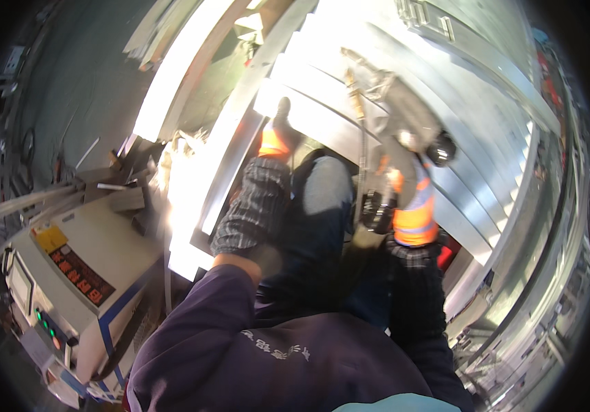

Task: The person positions and secures metal slats into a curved frame using a pneumatic nail gun. They repeatedly align each slat, fire fasteners, and adjust the assembly while working in a workshop environment.

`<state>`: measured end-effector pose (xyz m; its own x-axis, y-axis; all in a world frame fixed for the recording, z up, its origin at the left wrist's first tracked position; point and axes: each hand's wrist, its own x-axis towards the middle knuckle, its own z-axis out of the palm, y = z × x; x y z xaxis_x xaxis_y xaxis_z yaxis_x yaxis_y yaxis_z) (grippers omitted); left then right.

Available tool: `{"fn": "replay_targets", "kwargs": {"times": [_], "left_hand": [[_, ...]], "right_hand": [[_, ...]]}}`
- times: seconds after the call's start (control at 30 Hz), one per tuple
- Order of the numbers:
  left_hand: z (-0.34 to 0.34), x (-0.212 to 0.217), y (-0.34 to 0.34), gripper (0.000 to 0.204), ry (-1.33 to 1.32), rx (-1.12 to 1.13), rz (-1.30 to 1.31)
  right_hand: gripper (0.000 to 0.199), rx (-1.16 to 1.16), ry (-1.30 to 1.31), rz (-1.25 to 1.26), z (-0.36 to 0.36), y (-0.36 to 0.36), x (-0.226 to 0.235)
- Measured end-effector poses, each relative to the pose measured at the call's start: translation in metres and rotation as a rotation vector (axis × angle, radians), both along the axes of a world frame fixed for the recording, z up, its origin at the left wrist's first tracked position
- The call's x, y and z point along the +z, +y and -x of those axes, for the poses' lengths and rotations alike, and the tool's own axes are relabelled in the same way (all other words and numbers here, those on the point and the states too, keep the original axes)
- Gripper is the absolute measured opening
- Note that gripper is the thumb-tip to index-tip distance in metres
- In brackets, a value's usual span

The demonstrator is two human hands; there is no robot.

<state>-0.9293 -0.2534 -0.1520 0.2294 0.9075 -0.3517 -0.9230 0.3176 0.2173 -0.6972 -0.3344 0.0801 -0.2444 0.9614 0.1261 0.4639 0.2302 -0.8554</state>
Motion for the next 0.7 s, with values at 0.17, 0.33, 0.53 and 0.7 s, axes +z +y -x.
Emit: {"fn": "replay_targets", "kwargs": {"times": [0.17,0.33,0.53,0.7], "left_hand": [[0.022,-0.007,-0.026,0.047,-0.314,-0.277,-0.151],[0.034,0.022,-0.080,0.030,-1.826,0.022,1.118],[0.037,0.040,-0.090,0.038,-2.015,0.589,1.726],[-0.018,0.029,-0.010,0.042,-2.091,0.636,1.881]], "right_hand": [[0.042,-0.432,0.388,0.256,-0.121,-0.030,0.075],[0.044,-0.838,0.310,0.068,-0.242,-0.140,0.147],[0.036,-1.126,0.187,-0.274,-0.299,-0.269,0.151],[0.039,-1.537,0.593,-0.155,-0.239,-0.343,0.109]]}}
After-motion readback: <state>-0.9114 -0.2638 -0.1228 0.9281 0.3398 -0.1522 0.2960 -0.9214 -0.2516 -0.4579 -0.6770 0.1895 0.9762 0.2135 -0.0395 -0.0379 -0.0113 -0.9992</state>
